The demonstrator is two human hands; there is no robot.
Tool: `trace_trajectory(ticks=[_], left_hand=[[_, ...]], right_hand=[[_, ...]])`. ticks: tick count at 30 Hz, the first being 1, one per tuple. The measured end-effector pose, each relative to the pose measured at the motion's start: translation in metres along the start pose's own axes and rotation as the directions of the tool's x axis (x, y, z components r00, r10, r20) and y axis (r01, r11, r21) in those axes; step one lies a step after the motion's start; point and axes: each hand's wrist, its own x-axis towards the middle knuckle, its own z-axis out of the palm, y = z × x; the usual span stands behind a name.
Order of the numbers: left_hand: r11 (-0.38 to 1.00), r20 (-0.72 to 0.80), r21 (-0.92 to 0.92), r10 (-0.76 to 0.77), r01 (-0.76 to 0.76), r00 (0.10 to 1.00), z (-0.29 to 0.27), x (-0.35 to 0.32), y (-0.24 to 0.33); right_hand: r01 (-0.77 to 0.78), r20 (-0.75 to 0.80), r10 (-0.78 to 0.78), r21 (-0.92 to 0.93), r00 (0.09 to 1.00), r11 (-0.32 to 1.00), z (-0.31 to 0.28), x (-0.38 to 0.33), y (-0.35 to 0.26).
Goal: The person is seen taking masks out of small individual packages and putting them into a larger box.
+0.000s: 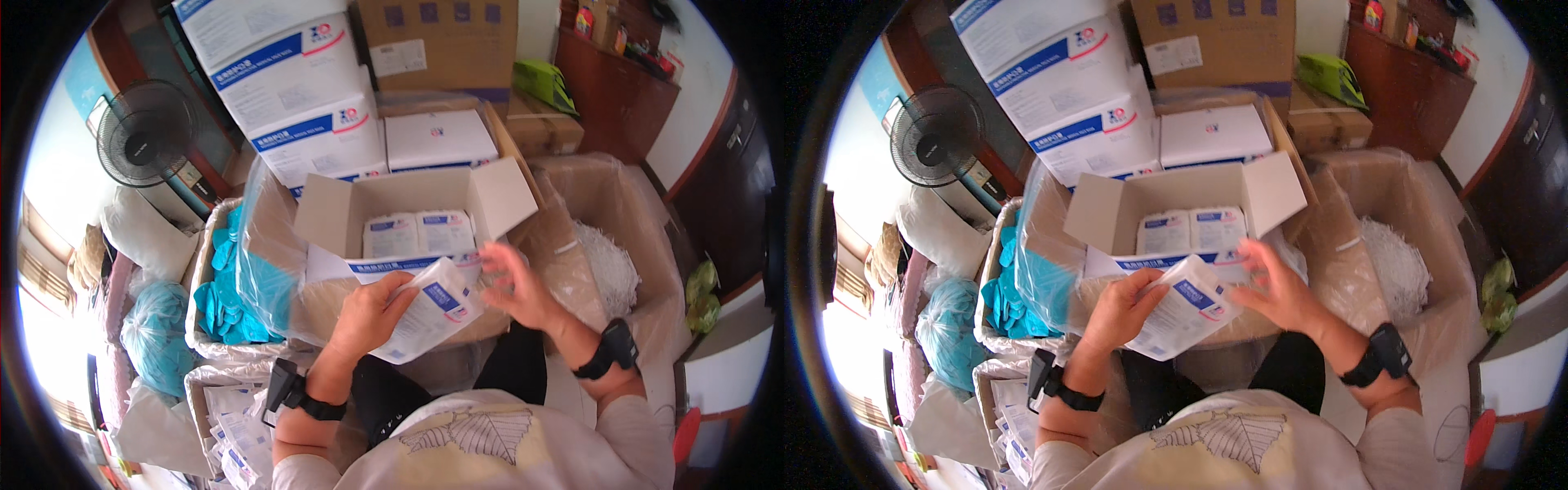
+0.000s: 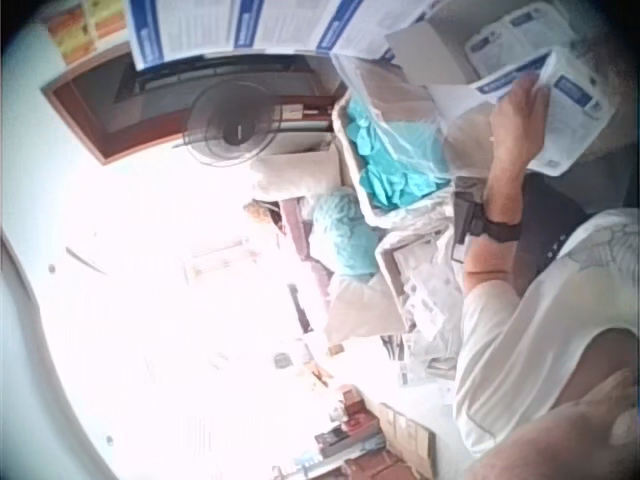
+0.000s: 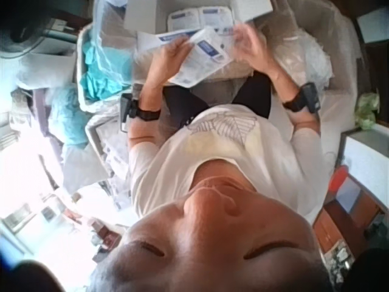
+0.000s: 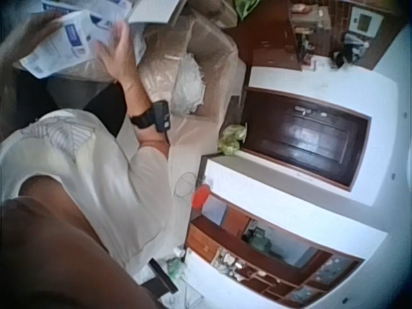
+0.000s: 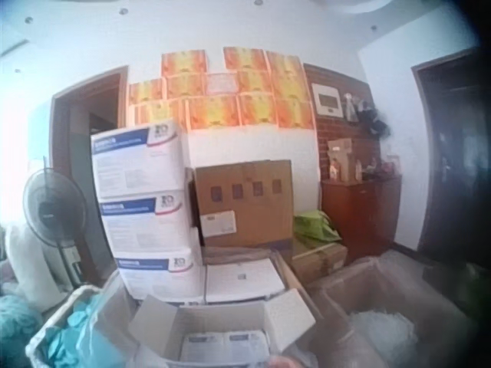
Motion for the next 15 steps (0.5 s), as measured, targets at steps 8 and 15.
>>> trace_trajectory(ticks=[8,15], left_hand=[[0.897,0.355,0.346,0.147,-0.276,0.923,0.008,-0.033,0.024],[0.988,0.409,0.145,-0.021,-0.042,0.912,0.036,-0.070,-0.017]], right_hand=[[0.138,0.852,0.126,-0.225,0.508,0.964,0.015,0.017,-0.030],[0.300,0.840,0.005,-0.199,0.542,0.933,0.055,-0.034,0.003]])
